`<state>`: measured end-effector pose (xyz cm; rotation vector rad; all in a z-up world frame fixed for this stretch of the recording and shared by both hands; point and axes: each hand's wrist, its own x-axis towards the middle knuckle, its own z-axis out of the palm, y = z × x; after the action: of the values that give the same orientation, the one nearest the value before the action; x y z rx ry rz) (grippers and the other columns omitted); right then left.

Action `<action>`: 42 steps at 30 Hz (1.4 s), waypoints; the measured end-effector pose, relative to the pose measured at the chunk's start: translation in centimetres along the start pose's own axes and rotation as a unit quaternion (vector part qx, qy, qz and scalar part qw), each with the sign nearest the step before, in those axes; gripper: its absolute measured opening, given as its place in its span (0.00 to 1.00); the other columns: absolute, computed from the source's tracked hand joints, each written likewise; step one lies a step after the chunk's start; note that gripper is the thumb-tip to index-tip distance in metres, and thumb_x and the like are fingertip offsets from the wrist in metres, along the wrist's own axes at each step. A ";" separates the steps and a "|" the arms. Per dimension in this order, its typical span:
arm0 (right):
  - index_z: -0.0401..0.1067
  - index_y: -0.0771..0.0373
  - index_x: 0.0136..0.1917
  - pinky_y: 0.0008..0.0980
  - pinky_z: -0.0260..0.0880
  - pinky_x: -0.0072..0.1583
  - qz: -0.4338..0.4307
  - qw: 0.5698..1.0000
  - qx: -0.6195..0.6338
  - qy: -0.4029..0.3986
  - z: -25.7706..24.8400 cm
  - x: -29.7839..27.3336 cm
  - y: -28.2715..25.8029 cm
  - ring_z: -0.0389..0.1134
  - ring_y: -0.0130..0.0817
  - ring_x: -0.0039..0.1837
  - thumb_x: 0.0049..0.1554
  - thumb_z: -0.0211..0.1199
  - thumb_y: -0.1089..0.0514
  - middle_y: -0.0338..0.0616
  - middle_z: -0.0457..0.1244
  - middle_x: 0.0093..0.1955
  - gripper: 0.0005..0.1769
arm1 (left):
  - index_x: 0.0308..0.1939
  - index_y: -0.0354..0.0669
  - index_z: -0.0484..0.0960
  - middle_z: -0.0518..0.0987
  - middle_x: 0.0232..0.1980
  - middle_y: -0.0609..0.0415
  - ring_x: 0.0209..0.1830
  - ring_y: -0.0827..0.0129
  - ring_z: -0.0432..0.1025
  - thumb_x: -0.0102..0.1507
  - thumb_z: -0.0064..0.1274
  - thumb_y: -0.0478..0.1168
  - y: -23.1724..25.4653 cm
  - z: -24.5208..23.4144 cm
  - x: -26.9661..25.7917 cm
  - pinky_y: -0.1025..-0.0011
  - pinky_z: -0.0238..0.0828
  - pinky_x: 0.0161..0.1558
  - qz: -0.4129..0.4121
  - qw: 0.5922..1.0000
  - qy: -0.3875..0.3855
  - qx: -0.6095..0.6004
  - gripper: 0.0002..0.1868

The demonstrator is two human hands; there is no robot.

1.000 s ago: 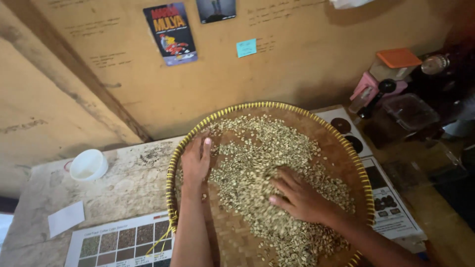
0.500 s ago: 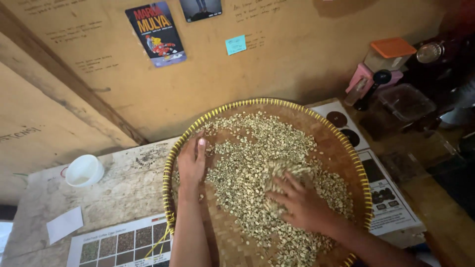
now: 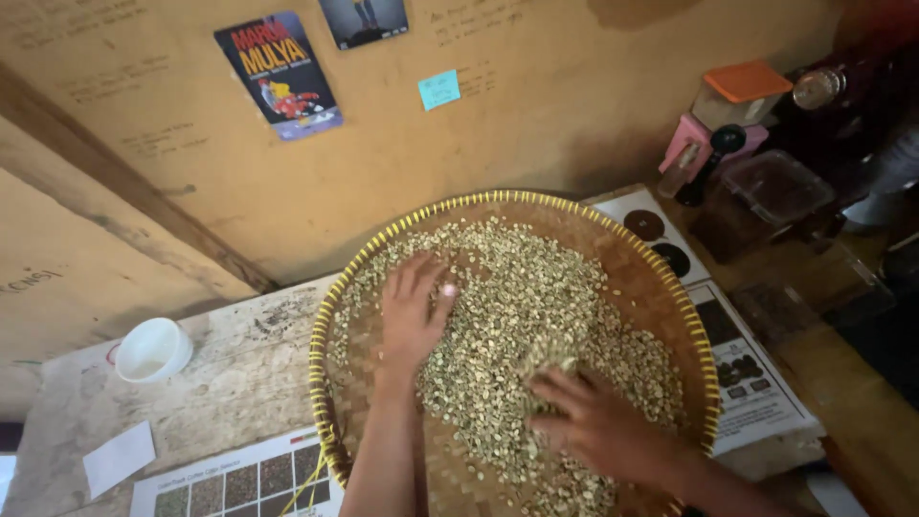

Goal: Sorting green coffee beans by hand in a bamboo tray to remove defects

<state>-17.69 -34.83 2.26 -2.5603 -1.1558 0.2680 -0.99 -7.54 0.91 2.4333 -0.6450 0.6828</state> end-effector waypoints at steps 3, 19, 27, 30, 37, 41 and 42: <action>0.78 0.49 0.58 0.62 0.50 0.73 0.016 0.992 -0.021 0.120 -1.4 0.4 2.2 0.49 0.54 0.77 0.57 0.63 0.58 0.43 0.58 0.75 0.16 | 0.61 0.51 0.73 0.74 0.64 0.55 0.68 0.57 0.65 0.73 0.32 0.56 5.3 -1.2 1.5 0.45 0.61 0.70 0.107 0.992 0.056 -0.048 0.22; 0.60 0.61 0.75 0.77 0.54 0.67 0.233 0.950 0.015 0.205 -2.6 1.0 4.9 0.59 0.68 0.71 0.67 0.48 0.40 0.62 0.54 0.74 0.31 | 0.50 0.61 0.83 0.74 0.52 0.64 0.58 0.55 0.73 0.56 0.66 0.48 1.8 -0.5 -1.1 0.48 0.70 0.58 0.028 0.985 -0.169 0.008 0.18; 0.62 0.62 0.75 0.68 0.58 0.69 0.094 0.983 0.099 0.125 -5.3 2.0 2.5 0.56 0.65 0.75 0.67 0.53 0.52 0.59 0.56 0.74 0.25 | 0.49 0.58 0.86 0.81 0.43 0.61 0.45 0.59 0.78 0.63 0.60 0.49 -0.2 -0.5 -0.7 0.60 0.77 0.50 -0.021 0.997 -0.033 -0.064 0.11; 0.67 0.59 0.71 0.61 0.59 0.70 0.066 0.976 -0.007 0.206 -5.1 3.2 3.7 0.56 0.59 0.76 0.64 0.59 0.48 0.54 0.57 0.74 0.25 | 0.49 0.55 0.85 0.82 0.46 0.57 0.47 0.55 0.79 0.65 0.59 0.50 -1.7 0.1 -1.4 0.56 0.78 0.48 -0.040 0.999 0.018 -0.032 0.11; 0.76 0.57 0.59 0.43 0.67 0.59 -0.006 0.995 0.016 0.095 -4.1 7.0 2.8 0.66 0.41 0.60 0.63 0.58 0.56 0.40 0.65 0.55 0.12 | 0.46 0.52 0.87 0.82 0.41 0.54 0.44 0.52 0.78 0.63 0.61 0.47 -3.5 0.7 -1.6 0.57 0.75 0.48 -0.044 0.997 0.058 -0.027 0.10; 0.77 0.57 0.51 0.47 0.66 0.52 -0.006 1.000 -0.015 0.018 -0.5 8.7 5.7 0.65 0.41 0.53 0.57 0.62 0.60 0.36 0.66 0.57 0.09 | 0.45 0.57 0.87 0.83 0.38 0.57 0.41 0.56 0.79 0.62 0.62 0.48 -4.3 1.6 -1.8 0.59 0.75 0.46 -0.047 0.998 0.040 -0.019 0.09; 0.77 0.57 0.51 0.47 0.66 0.52 -0.007 1.000 -0.015 0.018 -1.3 9.0 5.5 0.65 0.41 0.53 0.57 0.62 0.60 0.36 0.66 0.57 0.09 | 0.45 0.57 0.87 0.83 0.38 0.57 0.41 0.56 0.79 0.62 0.62 0.48 -4.0 1.3 -1.7 0.59 0.75 0.46 -0.047 0.998 0.040 -0.018 0.09</action>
<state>-7.58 -31.74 1.11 -2.5707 -1.1731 0.2016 0.44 -4.80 -2.42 2.3735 -0.5024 0.7198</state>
